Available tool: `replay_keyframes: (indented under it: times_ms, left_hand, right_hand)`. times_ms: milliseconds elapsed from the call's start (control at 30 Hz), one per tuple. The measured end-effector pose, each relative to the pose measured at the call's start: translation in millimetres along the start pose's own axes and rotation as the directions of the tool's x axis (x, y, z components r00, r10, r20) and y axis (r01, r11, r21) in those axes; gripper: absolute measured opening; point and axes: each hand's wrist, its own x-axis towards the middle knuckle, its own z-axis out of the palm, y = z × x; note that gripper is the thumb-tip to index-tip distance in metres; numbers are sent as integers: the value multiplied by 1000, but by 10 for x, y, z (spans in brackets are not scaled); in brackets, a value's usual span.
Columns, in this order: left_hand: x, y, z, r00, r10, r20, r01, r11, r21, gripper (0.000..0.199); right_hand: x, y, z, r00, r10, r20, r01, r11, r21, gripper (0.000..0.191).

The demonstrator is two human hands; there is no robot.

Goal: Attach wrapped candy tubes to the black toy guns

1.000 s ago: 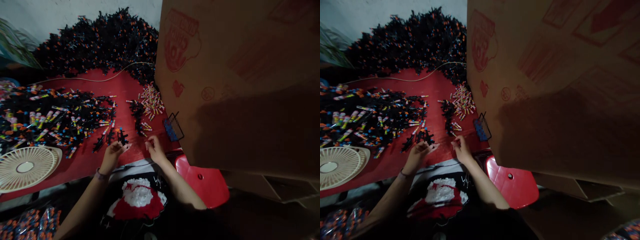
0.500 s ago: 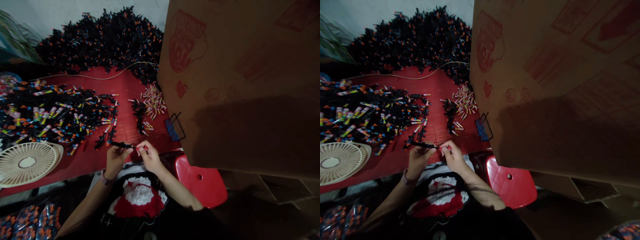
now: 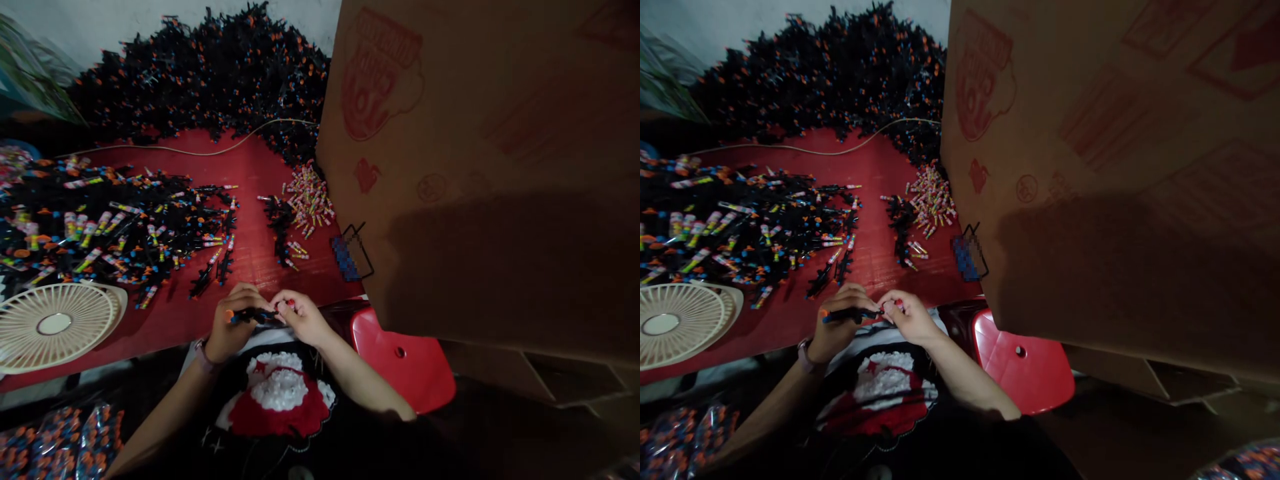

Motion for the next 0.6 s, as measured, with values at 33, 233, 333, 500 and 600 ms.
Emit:
replay_keyframes:
  times_ms: [33, 233, 333, 500, 600]
  left_hand:
    - [-2, -17, 24, 1000, -18, -7, 18, 1000, -18, 15]
    - [43, -320, -7, 922, -373, -99, 362, 925, -112, 26]
    - [202, -556, -397, 836, -508, -209, 537, 836, 116, 32]
    - [529, -759, -852, 807, -396, -438, 585, 433, 686, 37]
    - [637, -742, -533, 876, -312, -368, 479, 480, 735, 46]
  right_hand:
    - [1, 46, 17, 999, -15, -35, 15, 1000, -1, 65]
    - [202, 253, -175, 997, -57, -51, 47, 981, -188, 52]
    - [418, 301, -456, 932, -249, -265, 85, 857, -508, 31]
    - [695, 467, -688, 900, -280, -333, -70, 662, -746, 19]
    - [730, 584, -601, 915, -233, -330, -144, 574, -806, 12]
